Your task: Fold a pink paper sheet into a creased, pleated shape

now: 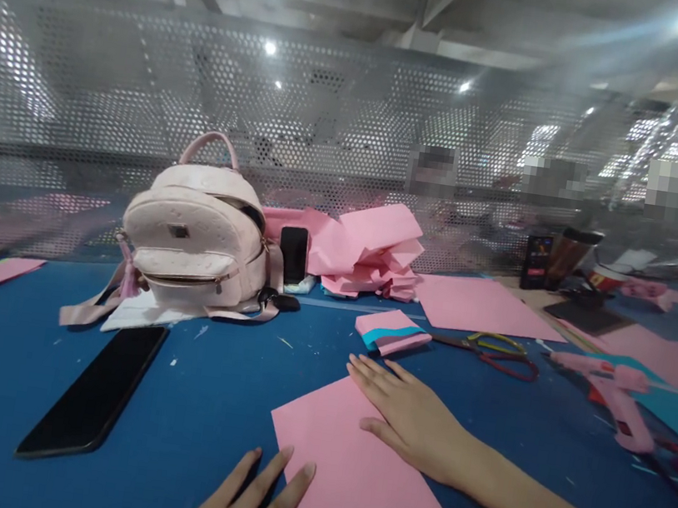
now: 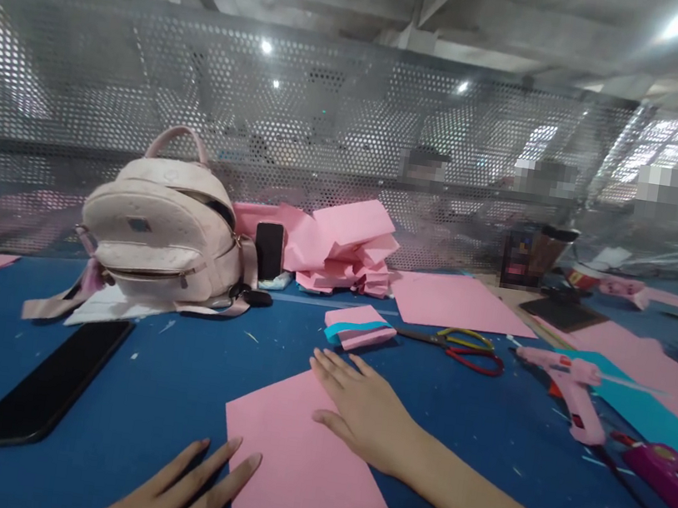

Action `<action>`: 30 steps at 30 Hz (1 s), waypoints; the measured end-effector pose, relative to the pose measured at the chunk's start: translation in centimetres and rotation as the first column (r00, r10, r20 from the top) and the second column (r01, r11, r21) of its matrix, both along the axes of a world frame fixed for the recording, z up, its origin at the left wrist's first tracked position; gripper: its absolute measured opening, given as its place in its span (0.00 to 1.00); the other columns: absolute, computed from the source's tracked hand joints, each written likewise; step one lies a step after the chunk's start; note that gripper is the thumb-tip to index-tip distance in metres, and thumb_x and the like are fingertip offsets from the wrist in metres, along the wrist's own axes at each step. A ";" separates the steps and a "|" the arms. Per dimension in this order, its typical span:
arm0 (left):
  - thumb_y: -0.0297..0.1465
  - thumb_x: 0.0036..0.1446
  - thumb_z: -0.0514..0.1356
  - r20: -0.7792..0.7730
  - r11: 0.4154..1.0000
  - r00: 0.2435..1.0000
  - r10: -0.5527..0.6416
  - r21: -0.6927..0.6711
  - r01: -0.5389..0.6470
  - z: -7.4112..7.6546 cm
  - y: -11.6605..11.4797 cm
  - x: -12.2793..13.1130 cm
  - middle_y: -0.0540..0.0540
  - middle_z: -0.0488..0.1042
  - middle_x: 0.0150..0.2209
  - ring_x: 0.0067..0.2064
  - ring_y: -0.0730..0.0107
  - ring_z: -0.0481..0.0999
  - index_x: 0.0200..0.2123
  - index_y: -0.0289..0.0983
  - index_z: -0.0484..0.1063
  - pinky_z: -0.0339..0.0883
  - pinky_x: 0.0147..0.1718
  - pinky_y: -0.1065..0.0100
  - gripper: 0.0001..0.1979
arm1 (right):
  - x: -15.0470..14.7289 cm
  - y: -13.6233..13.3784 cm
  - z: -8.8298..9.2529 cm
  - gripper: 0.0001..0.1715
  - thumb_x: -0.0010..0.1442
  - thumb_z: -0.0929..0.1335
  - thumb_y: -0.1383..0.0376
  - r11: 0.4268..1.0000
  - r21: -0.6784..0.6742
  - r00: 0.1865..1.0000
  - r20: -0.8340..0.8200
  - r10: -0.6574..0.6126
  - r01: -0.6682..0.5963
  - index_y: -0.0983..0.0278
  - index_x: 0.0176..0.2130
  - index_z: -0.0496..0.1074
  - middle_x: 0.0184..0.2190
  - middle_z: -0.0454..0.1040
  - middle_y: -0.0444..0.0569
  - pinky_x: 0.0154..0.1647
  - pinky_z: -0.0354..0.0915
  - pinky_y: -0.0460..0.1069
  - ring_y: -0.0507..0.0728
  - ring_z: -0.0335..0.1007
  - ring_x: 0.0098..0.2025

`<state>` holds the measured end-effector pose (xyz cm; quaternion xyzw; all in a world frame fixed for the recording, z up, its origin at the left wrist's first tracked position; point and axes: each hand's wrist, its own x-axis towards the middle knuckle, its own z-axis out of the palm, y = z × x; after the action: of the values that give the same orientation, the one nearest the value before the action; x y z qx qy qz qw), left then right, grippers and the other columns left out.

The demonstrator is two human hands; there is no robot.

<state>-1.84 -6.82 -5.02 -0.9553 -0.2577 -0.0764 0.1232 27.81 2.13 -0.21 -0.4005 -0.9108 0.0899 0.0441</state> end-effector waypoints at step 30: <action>0.39 0.56 0.64 0.148 -0.009 0.786 0.600 -0.981 0.191 10.4 8.3 3.7 0.46 0.72 0.40 0.37 0.69 0.73 0.54 0.39 0.68 0.65 0.30 0.72 0.24 | 0.9 -2.0 0.6 0.18 0.65 0.60 0.72 0.985 0.119 0.950 -0.272 0.156 -0.128 0.62 0.51 0.70 0.52 0.71 0.53 0.55 0.64 0.56 0.60 0.67 0.53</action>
<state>1.82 1.50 5.37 -0.6370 -0.4057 -0.1242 -0.6436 28.72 0.16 0.41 -0.3144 -0.9252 0.1031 0.1859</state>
